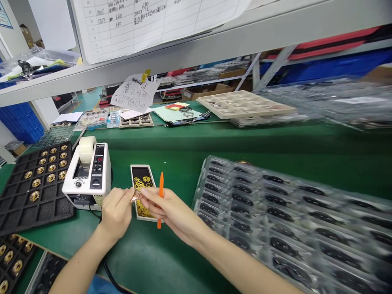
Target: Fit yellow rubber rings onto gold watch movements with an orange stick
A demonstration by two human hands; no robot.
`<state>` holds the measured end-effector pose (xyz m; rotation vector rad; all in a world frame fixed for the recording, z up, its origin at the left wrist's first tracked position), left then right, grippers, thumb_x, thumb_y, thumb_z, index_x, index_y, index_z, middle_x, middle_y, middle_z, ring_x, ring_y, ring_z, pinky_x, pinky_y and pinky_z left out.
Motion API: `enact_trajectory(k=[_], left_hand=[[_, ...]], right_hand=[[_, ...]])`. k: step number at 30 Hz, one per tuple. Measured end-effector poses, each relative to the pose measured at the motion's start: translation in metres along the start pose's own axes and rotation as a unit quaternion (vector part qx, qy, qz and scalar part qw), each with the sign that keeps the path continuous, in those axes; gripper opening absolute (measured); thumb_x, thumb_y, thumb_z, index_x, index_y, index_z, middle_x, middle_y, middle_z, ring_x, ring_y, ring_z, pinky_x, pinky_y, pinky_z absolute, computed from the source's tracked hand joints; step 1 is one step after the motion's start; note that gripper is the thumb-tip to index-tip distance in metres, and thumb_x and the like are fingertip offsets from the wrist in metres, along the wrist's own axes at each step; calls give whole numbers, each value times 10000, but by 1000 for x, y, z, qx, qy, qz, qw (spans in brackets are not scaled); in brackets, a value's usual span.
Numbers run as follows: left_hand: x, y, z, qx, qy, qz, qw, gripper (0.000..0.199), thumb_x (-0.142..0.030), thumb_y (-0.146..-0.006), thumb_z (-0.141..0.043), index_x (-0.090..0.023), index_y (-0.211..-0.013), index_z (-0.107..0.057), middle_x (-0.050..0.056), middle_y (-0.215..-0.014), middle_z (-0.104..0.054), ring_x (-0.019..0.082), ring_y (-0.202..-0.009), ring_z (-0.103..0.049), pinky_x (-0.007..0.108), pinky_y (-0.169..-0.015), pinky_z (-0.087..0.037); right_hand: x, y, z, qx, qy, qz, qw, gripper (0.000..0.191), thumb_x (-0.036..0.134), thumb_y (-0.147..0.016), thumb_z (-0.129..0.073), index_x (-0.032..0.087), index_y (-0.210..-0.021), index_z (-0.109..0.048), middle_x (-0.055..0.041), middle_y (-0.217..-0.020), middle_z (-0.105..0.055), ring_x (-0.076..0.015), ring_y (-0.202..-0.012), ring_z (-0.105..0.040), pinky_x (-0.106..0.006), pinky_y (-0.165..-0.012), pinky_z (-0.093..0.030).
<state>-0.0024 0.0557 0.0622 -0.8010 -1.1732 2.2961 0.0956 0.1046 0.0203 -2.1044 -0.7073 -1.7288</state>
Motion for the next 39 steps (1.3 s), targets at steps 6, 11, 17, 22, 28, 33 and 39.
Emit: enact_trajectory(k=[6, 11, 17, 22, 28, 33, 39], left_hand=[[-5, 20, -3, 13, -52, 18, 998, 382, -74, -904, -424, -175, -1202, -642, 148, -998, -702, 218, -929, -661, 338, -786, -554], [44, 84, 20, -5, 164, 367, 916, 284, -303, -838, -627, -161, -1072, -702, 132, -980, -695, 211, -833, -663, 311, -687, -554], [102, 123, 69, -177, 285, 557, 759, 519, -592, -652, -726, -95, -798, -693, -43, -510, -443, 47, -391, -334, 183, -385, -235], [84, 80, 87, -182, 232, 475, 829, 255, -379, -712, -735, -158, -653, -622, -25, -585, -497, 78, -507, -407, 205, -500, -327], [39, 14, 63, 119, 16, 293, 949, 157, -220, -868, -512, -180, -734, -583, 92, -1175, -598, 116, -641, -534, 275, -629, -387], [16, -7, 47, 148, 172, 275, 934, 219, -238, -905, -480, -190, -693, -506, 58, -933, -566, 171, -814, -537, 253, -604, -362], [-6, -19, 17, 183, 253, 283, 907, 211, -292, -904, -539, -189, -722, -568, -3, -796, -428, 128, -698, -414, 252, -604, -329]], right_hand=[[-5, 2, -5, -21, -55, 2, 998, 532, 635, -647, -726, 195, -610, -429, 109, -508, -233, -44, -446, -121, -210, -411, -138], [6, -5, 30, -131, 108, 61, 984, 468, 626, -647, -700, 180, -645, -559, 33, -530, -435, -104, -490, -378, -238, -474, -303], [19, -3, 44, -155, 163, 79, 971, 395, 581, -684, -666, 200, -642, -571, -8, -590, -521, -156, -566, -479, -266, -532, -391], [25, 1, 40, -116, 176, 106, 972, 390, 594, -740, -637, 211, -696, -577, -9, -648, -522, -168, -609, -490, -271, -549, -404], [41, 5, 24, -7, 126, 139, 982, 428, 645, -770, -616, 220, -747, -573, -46, -901, -616, -212, -832, -563, -313, -744, -453], [32, 6, 18, 49, 58, 69, 995, 447, 642, -737, -664, 211, -752, -544, -11, -820, -575, -177, -772, -519, -291, -723, -406], [24, 7, 8, 109, 19, 30, 993, 440, 601, -716, -710, 194, -755, -546, 19, -733, -501, -139, -686, -443, -267, -667, -334]])
Point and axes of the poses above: each hand's wrist, its own y-axis away from the middle knuckle, its own z-axis out of the back of the hand, x = y × z, the point moved 8 cm from there along -y, towards the middle knuckle
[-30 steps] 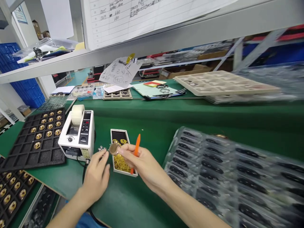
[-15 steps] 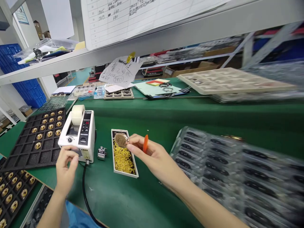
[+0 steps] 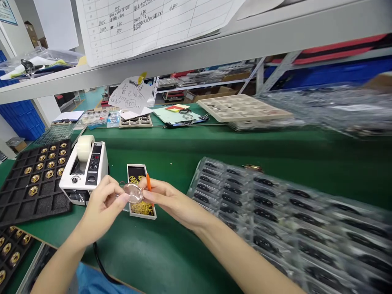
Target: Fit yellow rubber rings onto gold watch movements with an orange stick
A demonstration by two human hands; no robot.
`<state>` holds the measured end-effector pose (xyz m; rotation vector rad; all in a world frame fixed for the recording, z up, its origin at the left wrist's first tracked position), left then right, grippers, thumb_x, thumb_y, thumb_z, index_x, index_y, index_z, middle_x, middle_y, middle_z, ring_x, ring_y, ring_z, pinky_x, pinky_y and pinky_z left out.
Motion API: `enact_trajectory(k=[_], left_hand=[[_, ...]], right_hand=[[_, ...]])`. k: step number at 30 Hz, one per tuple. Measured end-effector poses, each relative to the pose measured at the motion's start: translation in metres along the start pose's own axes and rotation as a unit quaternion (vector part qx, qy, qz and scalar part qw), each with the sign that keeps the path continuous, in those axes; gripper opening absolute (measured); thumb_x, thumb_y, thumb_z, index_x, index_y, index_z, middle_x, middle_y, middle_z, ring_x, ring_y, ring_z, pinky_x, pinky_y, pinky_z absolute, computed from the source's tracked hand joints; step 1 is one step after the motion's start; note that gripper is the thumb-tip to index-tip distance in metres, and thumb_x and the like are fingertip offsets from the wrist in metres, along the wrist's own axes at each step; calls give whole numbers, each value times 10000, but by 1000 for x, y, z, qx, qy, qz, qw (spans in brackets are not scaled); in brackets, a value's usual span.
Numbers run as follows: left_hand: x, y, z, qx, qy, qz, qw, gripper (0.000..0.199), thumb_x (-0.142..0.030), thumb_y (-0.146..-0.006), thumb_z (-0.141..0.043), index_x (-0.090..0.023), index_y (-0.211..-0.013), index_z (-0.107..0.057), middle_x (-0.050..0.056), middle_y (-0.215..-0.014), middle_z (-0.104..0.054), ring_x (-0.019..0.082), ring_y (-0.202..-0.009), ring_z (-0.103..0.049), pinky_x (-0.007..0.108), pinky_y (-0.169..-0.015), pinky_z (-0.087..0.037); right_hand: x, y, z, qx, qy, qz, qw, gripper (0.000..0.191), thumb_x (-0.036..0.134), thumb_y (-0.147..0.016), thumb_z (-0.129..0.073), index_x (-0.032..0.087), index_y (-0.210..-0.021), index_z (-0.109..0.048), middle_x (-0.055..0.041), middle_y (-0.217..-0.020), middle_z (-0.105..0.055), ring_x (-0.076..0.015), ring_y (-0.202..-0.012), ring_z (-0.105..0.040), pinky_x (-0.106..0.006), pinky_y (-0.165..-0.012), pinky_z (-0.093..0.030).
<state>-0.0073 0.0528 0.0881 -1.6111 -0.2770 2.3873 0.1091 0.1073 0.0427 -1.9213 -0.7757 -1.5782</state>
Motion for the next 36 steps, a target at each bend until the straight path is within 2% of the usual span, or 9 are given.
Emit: enact_trajectory(k=[7, 16, 20, 26, 31, 34, 36], left_hand=[[10, -5, -5, -28, -9, 21, 999, 200, -280, -883, -568, -186, -709, -596, -9, -774, -413, 127, -707, -419, 253, -619, -339], [11, -5, -5, -14, -20, 23, 999, 203, -296, -888, -559, -185, -720, -585, -4, -788, -430, 134, -724, -429, 261, -631, -343], [10, -6, -5, -20, -36, 15, 999, 198, -280, -882, -556, -181, -712, -573, -8, -777, -424, 127, -697, -431, 252, -606, -347], [2, -6, -4, -73, -155, -7, 985, 193, -233, -861, -546, -186, -674, -528, -4, -772, -454, 129, -669, -465, 263, -604, -358], [-2, -4, 14, -127, -258, -9, 958, 182, -248, -845, -557, -198, -687, -484, -17, -753, -456, 126, -619, -456, 272, -601, -355], [-10, 2, 24, -173, -239, -65, 953, 118, -198, -855, -551, -201, -741, -524, -16, -745, -468, 126, -622, -468, 262, -599, -388], [-17, 7, 20, -170, -216, -133, 952, 39, -179, -850, -574, -205, -831, -596, 26, -866, -543, 152, -769, -555, 282, -697, -449]], right_hand=[[4, 0, -2, 6, -16, 8, 1000, 431, 596, -720, -712, 200, -727, -541, 24, -732, -493, -139, -698, -447, -276, -699, -346], [6, 2, -4, 9, -11, 16, 1000, 419, 585, -732, -712, 198, -728, -551, 31, -711, -500, -131, -685, -463, -267, -695, -370], [7, 2, -4, 6, 3, 17, 1000, 411, 581, -741, -699, 199, -733, -548, 13, -749, -539, -151, -732, -496, -287, -744, -385], [6, 1, -3, 6, 8, 28, 1000, 391, 564, -762, -686, 200, -734, -545, 7, -758, -540, -157, -748, -497, -289, -746, -378], [9, 2, 5, -27, 15, 35, 999, 413, 586, -745, -694, 202, -747, -544, 15, -742, -512, -145, -709, -449, -269, -684, -346], [9, 3, 5, -30, 18, 32, 999, 421, 594, -746, -691, 200, -741, -541, 16, -739, -507, -143, -698, -440, -266, -670, -335], [7, 4, 0, -16, 4, 27, 999, 417, 584, -742, -700, 198, -742, -544, 15, -739, -510, -142, -695, -446, -268, -673, -340]])
Point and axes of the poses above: each hand's wrist, its own y-axis away from the middle knuckle, its own z-axis out of the back of the hand, x = y × z, the point moved 8 cm from there along -y, towards the middle knuckle
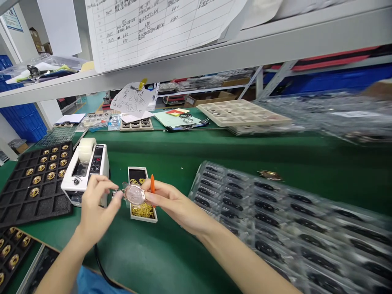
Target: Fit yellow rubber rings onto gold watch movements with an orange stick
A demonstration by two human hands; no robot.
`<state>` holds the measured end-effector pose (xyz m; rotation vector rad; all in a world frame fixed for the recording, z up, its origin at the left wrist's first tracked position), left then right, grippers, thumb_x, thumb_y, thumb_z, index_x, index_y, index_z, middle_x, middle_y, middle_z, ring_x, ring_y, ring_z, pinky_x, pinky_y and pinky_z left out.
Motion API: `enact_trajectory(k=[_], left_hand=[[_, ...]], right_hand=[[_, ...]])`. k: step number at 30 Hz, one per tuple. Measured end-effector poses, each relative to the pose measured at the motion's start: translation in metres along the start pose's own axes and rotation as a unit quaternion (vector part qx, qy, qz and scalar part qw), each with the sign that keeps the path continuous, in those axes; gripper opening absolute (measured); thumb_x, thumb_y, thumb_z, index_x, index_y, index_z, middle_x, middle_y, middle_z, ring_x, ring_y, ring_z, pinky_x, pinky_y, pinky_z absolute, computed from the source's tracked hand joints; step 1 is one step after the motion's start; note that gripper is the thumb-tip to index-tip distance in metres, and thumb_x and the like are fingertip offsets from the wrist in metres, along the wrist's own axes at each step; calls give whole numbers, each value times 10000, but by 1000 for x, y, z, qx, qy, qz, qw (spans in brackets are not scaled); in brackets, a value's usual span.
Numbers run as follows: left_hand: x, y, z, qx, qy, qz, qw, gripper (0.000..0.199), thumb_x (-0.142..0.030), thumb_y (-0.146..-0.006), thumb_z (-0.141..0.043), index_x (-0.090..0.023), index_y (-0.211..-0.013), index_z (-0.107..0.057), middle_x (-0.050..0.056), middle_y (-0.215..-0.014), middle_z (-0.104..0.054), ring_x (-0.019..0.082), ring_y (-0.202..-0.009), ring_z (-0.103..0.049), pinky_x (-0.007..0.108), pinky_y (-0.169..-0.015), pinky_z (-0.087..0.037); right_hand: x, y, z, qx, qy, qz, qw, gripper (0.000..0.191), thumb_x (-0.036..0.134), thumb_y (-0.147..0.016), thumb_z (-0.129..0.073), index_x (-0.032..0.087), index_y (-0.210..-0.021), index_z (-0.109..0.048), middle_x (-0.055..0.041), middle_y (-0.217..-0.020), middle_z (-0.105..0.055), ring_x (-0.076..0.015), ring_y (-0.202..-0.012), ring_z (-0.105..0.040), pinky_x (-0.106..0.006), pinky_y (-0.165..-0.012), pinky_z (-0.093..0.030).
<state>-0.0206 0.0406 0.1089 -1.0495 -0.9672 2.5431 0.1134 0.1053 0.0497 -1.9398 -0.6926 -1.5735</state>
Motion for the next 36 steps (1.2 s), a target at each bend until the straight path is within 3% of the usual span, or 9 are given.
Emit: enact_trajectory(k=[3, 8, 13, 16, 19, 21, 24, 30, 36], left_hand=[[-11, 5, -13, 64, 78, -63, 993, 124, -217, -839, -624, -225, -959, -655, 103, -1160, -578, 223, -1070, -584, 366, -888, -473], [-21, 18, -18, 150, 239, -104, 954, 359, -482, -778, -691, -222, -1021, -645, 138, -1193, -643, 264, -1052, -642, 395, -893, -523], [-14, 47, 3, 128, 118, -175, 969, 450, -295, -904, -567, -204, -1336, -481, 149, -1217, -665, 247, -1125, -633, 367, -933, -525], [42, 52, 41, 48, -92, -115, 988, 277, -183, -934, -431, -205, -1118, -637, 113, -1133, -706, 231, -1095, -648, 375, -936, -516], [149, 54, 118, -40, -316, 201, 926, 316, -323, -936, -379, -189, -997, -658, 92, -1116, -690, 217, -1073, -638, 339, -947, -493], [196, 54, 162, -58, -359, 273, 891, 374, -327, -908, -351, -116, -1006, -643, 178, -1097, -666, 294, -1009, -644, 415, -885, -500], [248, 49, 194, -11, -379, 322, 868, 296, -348, -775, -490, -112, -841, -655, 226, -970, -678, 400, -972, -625, 486, -838, -480], [290, 48, 197, 83, -340, 362, 864, 181, -351, -617, -569, -189, -688, -609, 153, -801, -710, 374, -859, -652, 401, -731, -488], [292, 35, 204, 111, -252, 403, 873, 166, -338, -535, -640, -210, -479, -549, 62, -511, -641, 298, -603, -648, 331, -585, -472]], right_hand=[[-8, 4, -14, 20, -59, -27, 998, 414, 564, -719, -732, 198, -746, -542, 13, -730, -509, -147, -698, -465, -275, -682, -358], [-27, 18, -55, 49, -191, -85, 977, 446, 544, -648, -794, 194, -741, -532, 19, -672, -474, -125, -622, -425, -257, -616, -344], [-36, 26, -80, 63, -261, -105, 957, 432, 539, -667, -775, 203, -749, -517, -4, -705, -502, -130, -617, -459, -269, -618, -379], [-24, 11, -43, 16, -182, -51, 982, 432, 592, -679, -731, 225, -794, -534, -45, -781, -562, -204, -726, -552, -325, -659, -430], [-12, -23, 27, -73, 48, -4, 996, 399, 592, -715, -676, 221, -733, -533, -42, -774, -577, -222, -762, -555, -359, -730, -446], [-15, -48, 78, -146, 257, -39, 955, 369, 570, -734, -621, 216, -674, -539, -24, -713, -582, -213, -732, -545, -348, -724, -437], [-23, -78, 133, -222, 331, -79, 914, 341, 401, -747, -660, 200, -532, -487, -29, -589, -555, -193, -651, -522, -343, -710, -413], [-11, -88, 164, -339, 367, -46, 865, 196, 303, -813, -612, 181, -670, -557, -13, -682, -580, -183, -706, -539, -317, -712, -389], [7, -47, 152, -356, 306, 12, 883, 354, 509, -784, -542, 193, -636, -606, -86, -744, -643, -221, -700, -534, -331, -657, -378]])
Point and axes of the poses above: each hand's wrist, its own y-axis away from the middle knuckle, its own z-axis out of the back of the hand, x = y × z, the point moved 8 cm from there along -y, towards the middle knuckle
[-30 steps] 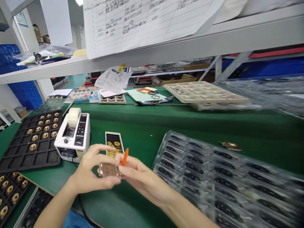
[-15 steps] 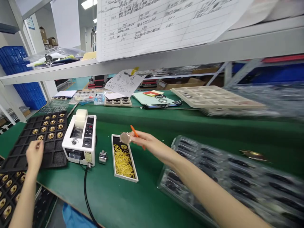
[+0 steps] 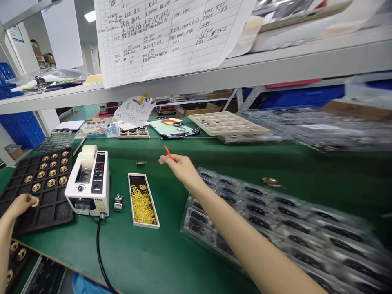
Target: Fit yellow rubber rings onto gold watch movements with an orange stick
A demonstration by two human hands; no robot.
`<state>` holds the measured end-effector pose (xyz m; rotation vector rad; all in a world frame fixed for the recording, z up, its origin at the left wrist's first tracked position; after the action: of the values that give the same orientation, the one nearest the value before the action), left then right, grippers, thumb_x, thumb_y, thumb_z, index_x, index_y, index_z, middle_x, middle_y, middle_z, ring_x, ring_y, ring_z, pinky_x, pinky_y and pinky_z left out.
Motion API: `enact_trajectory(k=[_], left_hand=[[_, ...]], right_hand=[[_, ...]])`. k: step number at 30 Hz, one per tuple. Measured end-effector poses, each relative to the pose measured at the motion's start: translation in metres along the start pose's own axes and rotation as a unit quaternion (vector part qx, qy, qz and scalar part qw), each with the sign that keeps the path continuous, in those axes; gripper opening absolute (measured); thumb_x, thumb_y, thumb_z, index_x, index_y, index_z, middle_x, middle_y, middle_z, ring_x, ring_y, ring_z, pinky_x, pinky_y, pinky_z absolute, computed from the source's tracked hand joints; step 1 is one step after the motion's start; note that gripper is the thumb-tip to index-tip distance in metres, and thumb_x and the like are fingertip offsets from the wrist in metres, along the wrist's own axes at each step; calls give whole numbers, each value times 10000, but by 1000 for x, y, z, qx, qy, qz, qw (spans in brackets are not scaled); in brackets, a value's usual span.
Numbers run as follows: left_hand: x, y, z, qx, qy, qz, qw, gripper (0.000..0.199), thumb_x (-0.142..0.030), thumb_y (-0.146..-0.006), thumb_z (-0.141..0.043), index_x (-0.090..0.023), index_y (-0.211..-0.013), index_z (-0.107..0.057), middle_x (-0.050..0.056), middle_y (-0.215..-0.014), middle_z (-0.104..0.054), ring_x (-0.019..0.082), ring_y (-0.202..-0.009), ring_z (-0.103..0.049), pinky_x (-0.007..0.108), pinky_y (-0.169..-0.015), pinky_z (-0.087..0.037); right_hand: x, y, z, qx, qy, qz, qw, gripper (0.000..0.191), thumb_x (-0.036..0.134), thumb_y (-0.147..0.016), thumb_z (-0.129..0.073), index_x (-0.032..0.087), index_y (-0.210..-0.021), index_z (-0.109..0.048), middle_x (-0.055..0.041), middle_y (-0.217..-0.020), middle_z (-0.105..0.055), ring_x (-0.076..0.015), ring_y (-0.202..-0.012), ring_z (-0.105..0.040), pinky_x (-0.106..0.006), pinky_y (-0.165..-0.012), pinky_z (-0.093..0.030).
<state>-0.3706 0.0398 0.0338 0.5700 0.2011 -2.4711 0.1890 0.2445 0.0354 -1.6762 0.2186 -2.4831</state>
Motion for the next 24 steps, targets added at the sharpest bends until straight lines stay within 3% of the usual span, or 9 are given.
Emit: enact_trajectory(k=[2, 5, 8, 11, 13, 15, 17, 19, 24], left_hand=[[-9, 4, 14, -43, 31, 7, 999, 168, -347, -571, -630, -204, -522, -558, 74, -555, -660, 309, -630, -650, 363, -612, -489], [-42, 32, 28, -145, 99, -3, 985, 256, -409, -746, -503, -179, -814, -591, 116, -850, -717, 304, -747, -679, 419, -690, -525], [-107, 83, 8, -154, 210, -82, 962, 368, -481, -859, -440, -200, -1075, -541, 75, -1066, -696, 232, -884, -701, 347, -734, -568], [-187, 133, -43, -4, 467, -149, 872, 434, -441, -788, -662, -166, -1113, -577, 83, -927, -729, 247, -853, -720, 328, -672, -594], [-235, 155, -84, 128, 544, -141, 817, 448, -411, -778, -691, -149, -1127, -588, 97, -922, -739, 241, -804, -733, 328, -671, -601], [-270, 167, -112, 208, 597, -135, 763, 429, -367, -774, -701, -148, -1127, -595, 98, -972, -738, 232, -846, -733, 327, -752, -595], [-288, 168, -128, 231, 634, -125, 728, 403, -309, -784, -683, -159, -1146, -589, 86, -1014, -731, 230, -940, -717, 326, -836, -573], [-295, 166, -135, 224, 656, -118, 711, 394, -257, -791, -653, -174, -1169, -576, 81, -1066, -718, 239, -1034, -685, 332, -884, -552], [-293, 166, -137, 204, 668, -119, 705, 394, -226, -799, -615, -184, -1187, -560, 99, -1119, -704, 278, -1117, -642, 381, -916, -529]], right_hand=[[3, 15, 8, 5, -32, 6, 999, 443, 609, -762, -525, 201, -599, -577, -102, -822, -666, -207, -686, -529, -330, -640, -396], [11, 35, 18, 6, -102, 15, 995, 525, 708, -739, -517, 209, -577, -541, -106, -854, -658, -206, -709, -535, -336, -650, -436], [23, 53, 21, -1, -190, 18, 982, 548, 746, -722, -553, 212, -605, -575, -66, -740, -585, -194, -688, -525, -327, -636, -460], [42, 74, 14, 28, -229, 34, 973, 532, 729, -789, -515, 217, -729, -646, -14, -634, -487, -155, -548, -459, -312, -537, -446], [59, 91, 8, 62, -248, 68, 964, 514, 702, -825, -502, 218, -796, -672, -18, -639, -515, -158, -542, -484, -318, -536, -470], [75, 108, 4, 82, -254, 109, 958, 461, 659, -826, -553, 219, -788, -681, -40, -697, -589, -174, -605, -551, -323, -590, -511], [82, 121, 0, 88, -230, 134, 960, 386, 591, -828, -607, 218, -766, -683, -49, -736, -638, -187, -659, -599, -319, -635, -533], [83, 128, -6, 88, -195, 138, 967, 334, 533, -839, -623, 212, -768, -681, -48, -734, -659, -194, -674, -627, -314, -646, -544], [74, 131, -23, 75, -174, 164, 968, 241, 402, -883, -593, 194, -804, -687, -46, -739, -699, -192, -688, -675, -293, -650, -560]])
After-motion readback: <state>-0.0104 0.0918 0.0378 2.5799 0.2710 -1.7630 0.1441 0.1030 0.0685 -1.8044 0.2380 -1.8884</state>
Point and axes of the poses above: each hand's wrist, its own y-axis away from the middle knuckle, its own z-axis out of the back of the hand, x = y × z, the point moved 8 cm from there along -y, towards the middle knuckle
